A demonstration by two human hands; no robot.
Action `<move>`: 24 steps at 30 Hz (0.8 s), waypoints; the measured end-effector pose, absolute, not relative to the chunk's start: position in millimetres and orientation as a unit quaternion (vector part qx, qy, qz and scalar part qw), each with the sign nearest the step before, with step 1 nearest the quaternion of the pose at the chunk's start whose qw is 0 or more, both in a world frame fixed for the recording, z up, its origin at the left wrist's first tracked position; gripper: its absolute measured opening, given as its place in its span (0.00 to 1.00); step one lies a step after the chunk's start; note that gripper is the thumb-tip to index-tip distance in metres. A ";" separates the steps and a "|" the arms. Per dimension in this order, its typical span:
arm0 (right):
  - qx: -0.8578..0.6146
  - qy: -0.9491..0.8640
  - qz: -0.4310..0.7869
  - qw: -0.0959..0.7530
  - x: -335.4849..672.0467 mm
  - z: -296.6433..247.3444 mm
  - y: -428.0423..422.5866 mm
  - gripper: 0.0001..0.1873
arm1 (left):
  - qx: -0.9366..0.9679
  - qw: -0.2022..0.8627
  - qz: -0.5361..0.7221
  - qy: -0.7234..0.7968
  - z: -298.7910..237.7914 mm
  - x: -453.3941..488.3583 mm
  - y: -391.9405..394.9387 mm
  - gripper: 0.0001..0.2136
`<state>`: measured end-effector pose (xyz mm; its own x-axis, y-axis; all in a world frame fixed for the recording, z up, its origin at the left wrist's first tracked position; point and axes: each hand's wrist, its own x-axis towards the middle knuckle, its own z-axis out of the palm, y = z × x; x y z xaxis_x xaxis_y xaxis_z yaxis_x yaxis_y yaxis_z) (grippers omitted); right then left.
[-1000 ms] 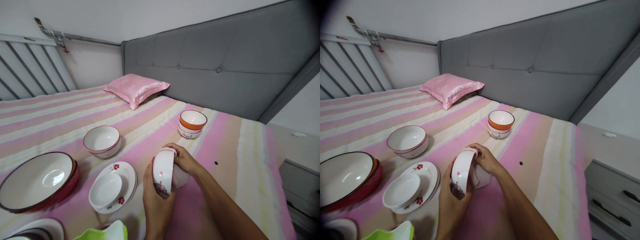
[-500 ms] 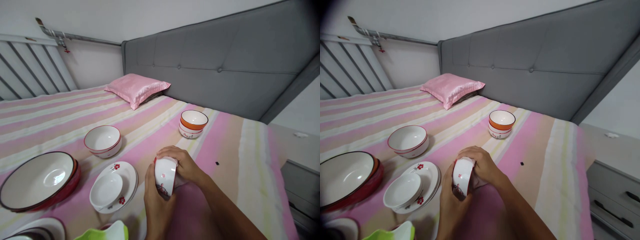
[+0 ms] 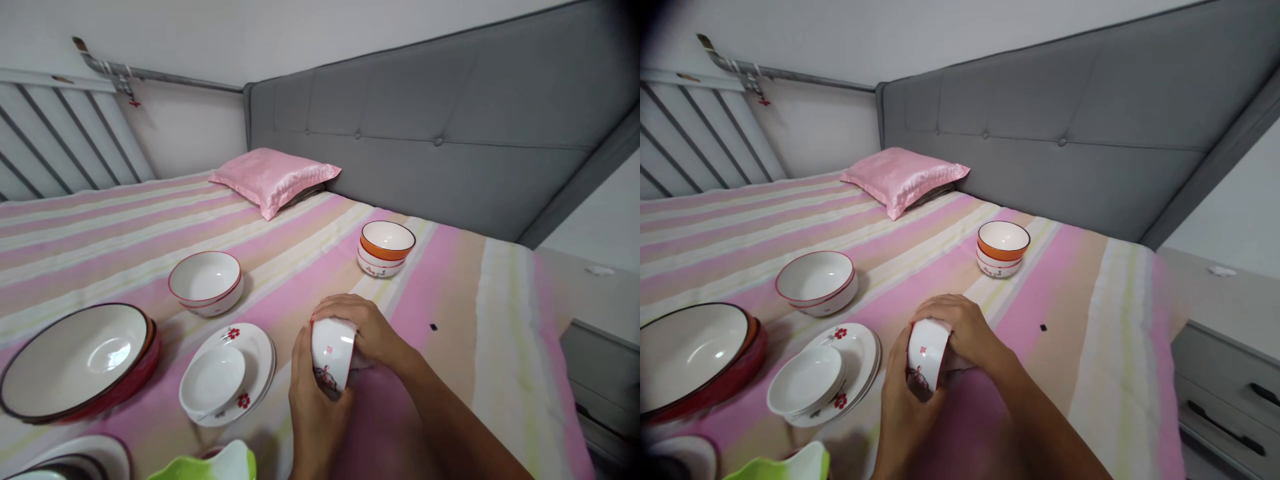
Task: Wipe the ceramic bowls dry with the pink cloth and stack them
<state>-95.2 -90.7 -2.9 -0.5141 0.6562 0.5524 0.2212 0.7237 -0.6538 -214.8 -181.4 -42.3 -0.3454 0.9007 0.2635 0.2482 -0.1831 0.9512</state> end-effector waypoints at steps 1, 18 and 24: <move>-0.268 -0.818 0.290 0.418 -93.4 -4.4 -88.8 0.18 | 0.512 0.281 0.575 0.573 -45.4 -215.3 -181.4 0.39; -0.342 -0.630 0.517 0.468 -88.6 -36.0 -68.4 0.12 | 0.540 0.250 0.565 0.571 -40.7 -213.2 -183.5 0.41; -0.406 -0.670 0.418 0.460 -87.7 -37.7 -67.9 0.07 | 0.514 0.263 0.583 0.572 -40.8 -211.9 -183.5 0.40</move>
